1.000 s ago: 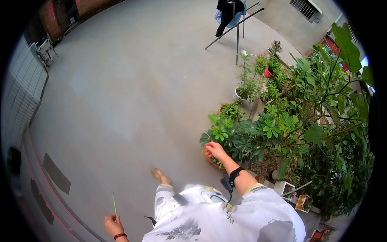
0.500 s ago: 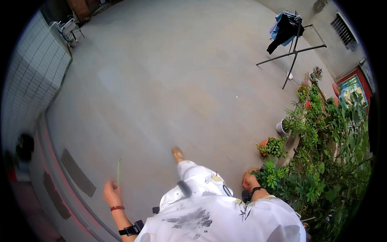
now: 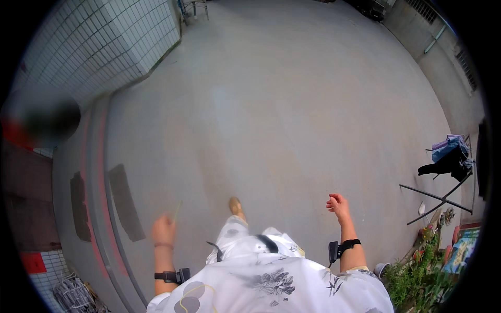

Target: The person handles a long green plant stem, rinses it in an outdoor sink, and then uses a white hose to water several plants in a courtyard garden.

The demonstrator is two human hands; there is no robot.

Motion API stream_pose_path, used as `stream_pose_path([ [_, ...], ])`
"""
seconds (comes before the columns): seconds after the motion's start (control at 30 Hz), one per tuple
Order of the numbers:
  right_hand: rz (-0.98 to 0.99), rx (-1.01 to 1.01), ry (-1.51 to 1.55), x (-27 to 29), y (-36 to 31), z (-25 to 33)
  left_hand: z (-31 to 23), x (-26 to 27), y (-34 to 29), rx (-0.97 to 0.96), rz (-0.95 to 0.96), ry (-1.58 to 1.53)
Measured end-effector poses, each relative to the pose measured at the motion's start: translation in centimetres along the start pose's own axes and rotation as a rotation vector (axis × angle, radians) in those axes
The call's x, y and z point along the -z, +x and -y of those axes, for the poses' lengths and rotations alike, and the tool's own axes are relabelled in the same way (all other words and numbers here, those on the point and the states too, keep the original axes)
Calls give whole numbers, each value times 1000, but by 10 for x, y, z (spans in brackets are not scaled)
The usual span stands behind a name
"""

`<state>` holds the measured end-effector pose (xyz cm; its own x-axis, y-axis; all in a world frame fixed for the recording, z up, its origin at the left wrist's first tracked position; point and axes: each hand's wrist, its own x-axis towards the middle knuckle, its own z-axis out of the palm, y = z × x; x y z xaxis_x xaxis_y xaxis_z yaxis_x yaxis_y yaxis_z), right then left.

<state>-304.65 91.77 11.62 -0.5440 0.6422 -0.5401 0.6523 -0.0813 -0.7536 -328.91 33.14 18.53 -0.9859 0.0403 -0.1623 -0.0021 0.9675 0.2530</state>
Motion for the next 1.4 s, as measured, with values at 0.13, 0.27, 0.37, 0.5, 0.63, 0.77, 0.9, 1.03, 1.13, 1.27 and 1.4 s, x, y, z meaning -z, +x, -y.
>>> stream_pose_path([
  [0.13,91,-301,-129,-36,50,1,-38,31,166,-176,-159,-58],
  [0.27,42,-616,-124,-57,87,-5,-110,77,325,-144,-130,-152],
  [0.37,102,-740,-245,-95,162,53,-134,85,440,-160,-161,-173],
  [0.5,91,-708,-200,-146,314,151,-174,108,569,-130,-189,-194],
  [0.63,86,-223,-309,-233,515,352,-206,141,689,-27,-227,-259],
  [0.77,172,236,-218,-323,632,608,-216,147,822,19,-256,-259],
  [0.9,77,316,-18,-380,716,727,-232,147,976,33,-204,-246],
  [1.03,94,-49,-302,-393,776,682,-288,161,1139,-55,-174,-281],
  [1.13,215,-556,-329,-407,773,646,-330,187,1248,-102,-150,-288],
  [1.27,109,-742,-161,-361,835,527,-393,188,1412,-172,-180,-414],
  [1.4,244,-590,-438,-434,968,645,-455,192,1546,-188,-231,-443],
])
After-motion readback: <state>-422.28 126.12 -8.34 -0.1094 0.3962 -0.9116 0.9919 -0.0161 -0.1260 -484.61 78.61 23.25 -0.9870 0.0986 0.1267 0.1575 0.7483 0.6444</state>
